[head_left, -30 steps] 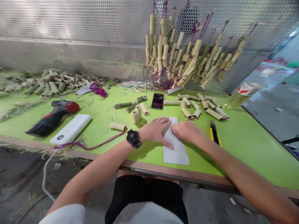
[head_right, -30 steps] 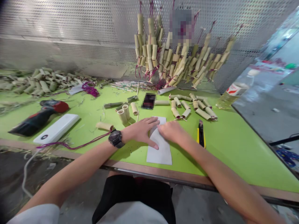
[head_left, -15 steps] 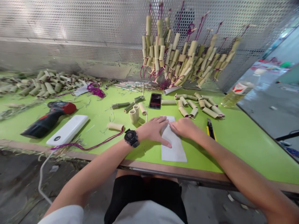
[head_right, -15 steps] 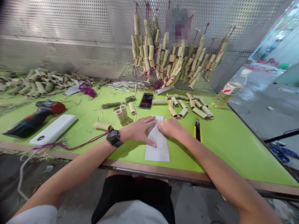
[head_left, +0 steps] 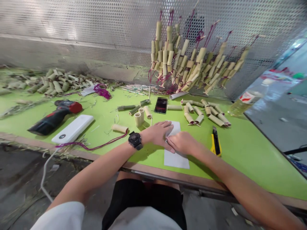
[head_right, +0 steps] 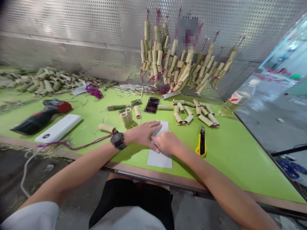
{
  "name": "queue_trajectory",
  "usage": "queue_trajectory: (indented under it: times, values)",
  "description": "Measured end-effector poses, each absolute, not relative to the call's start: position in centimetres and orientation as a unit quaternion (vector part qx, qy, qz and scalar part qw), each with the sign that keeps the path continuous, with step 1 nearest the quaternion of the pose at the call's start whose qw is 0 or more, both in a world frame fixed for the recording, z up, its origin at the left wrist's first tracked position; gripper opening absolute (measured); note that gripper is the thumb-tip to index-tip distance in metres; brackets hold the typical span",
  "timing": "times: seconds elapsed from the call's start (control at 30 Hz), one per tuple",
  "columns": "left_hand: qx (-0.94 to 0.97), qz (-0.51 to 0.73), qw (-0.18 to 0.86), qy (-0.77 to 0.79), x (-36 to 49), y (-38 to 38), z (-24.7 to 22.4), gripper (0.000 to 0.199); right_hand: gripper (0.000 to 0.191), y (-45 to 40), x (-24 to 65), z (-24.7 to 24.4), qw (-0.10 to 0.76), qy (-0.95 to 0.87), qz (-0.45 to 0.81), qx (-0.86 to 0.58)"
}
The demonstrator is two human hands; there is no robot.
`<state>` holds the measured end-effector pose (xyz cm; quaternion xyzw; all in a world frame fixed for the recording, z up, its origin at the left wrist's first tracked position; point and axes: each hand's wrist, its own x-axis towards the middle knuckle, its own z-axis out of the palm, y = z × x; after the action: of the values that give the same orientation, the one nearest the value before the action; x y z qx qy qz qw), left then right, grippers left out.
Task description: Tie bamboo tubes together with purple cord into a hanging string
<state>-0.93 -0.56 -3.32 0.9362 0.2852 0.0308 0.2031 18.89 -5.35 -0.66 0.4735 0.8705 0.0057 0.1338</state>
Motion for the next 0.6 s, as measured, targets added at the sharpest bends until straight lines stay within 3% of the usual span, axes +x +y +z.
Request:
queue_trajectory:
  times: [0.17, 0.3, 0.37, 0.47, 0.6]
  values:
    - [0.932, 0.030, 0.203, 0.299, -0.82, -0.56, -3.16, 0.134, 0.054, -5.17, 19.02, -0.68, 0.144, 0.826, 0.073, 0.540]
    - [0.935, 0.028, 0.203, 0.289, -0.86, -0.51, -3.20, 0.134, 0.054, -5.49, 18.58, -0.93, 0.122, 0.881, 0.008, 0.457]
    - [0.934, 0.030, 0.202, 0.293, -0.87, -0.49, -3.22, 0.135, 0.061, -5.44, 18.55, -0.83, 0.127, 0.868, 0.010, 0.480]
    - [0.932, 0.029, 0.198, 0.301, -0.87, -0.46, -3.26, 0.134, 0.055, -5.30, 18.67, -0.63, 0.138, 0.831, 0.067, 0.535]
    - [0.936, 0.025, 0.193, 0.294, -0.90, -0.41, -3.33, 0.132, 0.058, -5.36, 18.81, -0.90, 0.121, 0.876, 0.009, 0.467]
